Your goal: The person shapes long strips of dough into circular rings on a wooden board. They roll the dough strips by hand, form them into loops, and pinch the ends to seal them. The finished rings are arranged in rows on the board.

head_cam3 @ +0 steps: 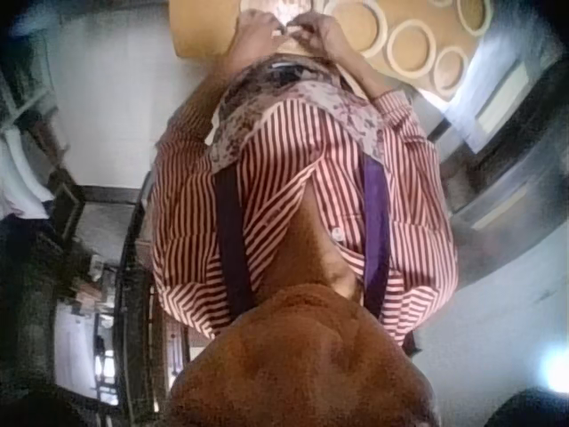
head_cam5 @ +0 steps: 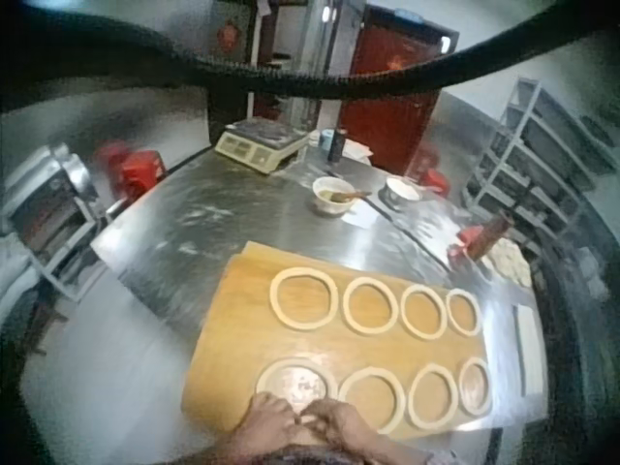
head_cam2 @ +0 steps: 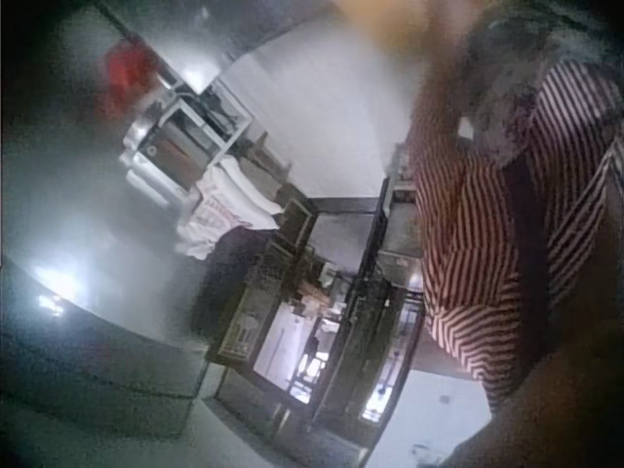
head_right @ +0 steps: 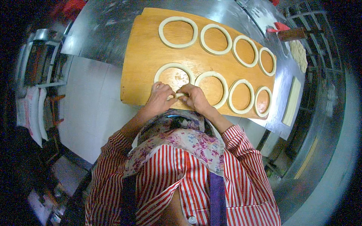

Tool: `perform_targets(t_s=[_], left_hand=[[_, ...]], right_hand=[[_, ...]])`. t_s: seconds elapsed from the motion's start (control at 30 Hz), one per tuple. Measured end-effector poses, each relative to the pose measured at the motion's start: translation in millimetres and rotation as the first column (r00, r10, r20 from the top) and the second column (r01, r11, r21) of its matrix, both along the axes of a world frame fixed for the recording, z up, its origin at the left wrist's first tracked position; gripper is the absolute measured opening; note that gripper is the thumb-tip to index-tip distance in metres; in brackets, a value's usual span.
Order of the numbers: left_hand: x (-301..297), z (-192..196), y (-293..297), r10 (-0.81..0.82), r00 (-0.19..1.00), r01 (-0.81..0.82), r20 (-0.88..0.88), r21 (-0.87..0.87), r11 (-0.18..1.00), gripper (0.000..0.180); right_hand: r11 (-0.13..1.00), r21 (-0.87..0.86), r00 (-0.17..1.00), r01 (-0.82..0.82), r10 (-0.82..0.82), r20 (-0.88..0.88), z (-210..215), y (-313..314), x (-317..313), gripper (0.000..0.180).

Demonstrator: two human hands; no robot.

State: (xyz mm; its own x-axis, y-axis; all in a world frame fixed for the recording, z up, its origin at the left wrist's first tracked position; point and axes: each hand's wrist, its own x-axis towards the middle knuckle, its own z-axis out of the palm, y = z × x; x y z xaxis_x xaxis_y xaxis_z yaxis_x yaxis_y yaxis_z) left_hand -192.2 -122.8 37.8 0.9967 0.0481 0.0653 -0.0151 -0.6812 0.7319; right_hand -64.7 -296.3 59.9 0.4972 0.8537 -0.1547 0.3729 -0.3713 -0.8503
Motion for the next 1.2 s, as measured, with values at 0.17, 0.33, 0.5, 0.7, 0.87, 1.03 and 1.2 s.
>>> perform_targets(t_s=[0.17,0.33,0.5,0.7,0.87,1.03,1.2], left_hand=[[-1,-9,-11,0.101,0.994,-0.101,0.038,-0.003,0.995,0.017],[-8,0,-12,0.109,0.993,-0.110,0.048,0.029,0.993,0.022],[-13,-6,7,-0.018,0.999,0.016,0.031,0.065,0.998,0.025],[-6,-2,11,-0.050,0.998,0.046,0.041,0.094,0.994,0.018],[-7,-6,11,-0.073,0.993,0.060,0.095,0.129,0.990,0.016],[-3,-13,4,0.054,0.989,-0.062,0.140,0.055,0.997,0.015],[0,-7,1,0.066,0.989,-0.069,0.132,0.021,0.997,0.015]], right_hand=[[0.991,-0.134,0.981,0.006,-0.032,-0.192,6,2,10,0.019],[0.971,-0.209,0.978,-0.119,0.078,-0.194,4,4,21,0.019],[0.976,-0.139,0.958,-0.166,0.193,0.212,13,5,-2,0.019],[0.991,-0.122,0.945,-0.048,0.084,0.316,-4,1,-17,0.019],[0.992,-0.107,0.926,0.071,-0.025,0.377,-13,-2,-26,0.016],[0.982,-0.058,0.906,0.180,-0.143,0.398,-12,-1,-32,0.014],[0.973,0.000,0.899,0.232,-0.214,0.381,-13,1,-36,0.014]])
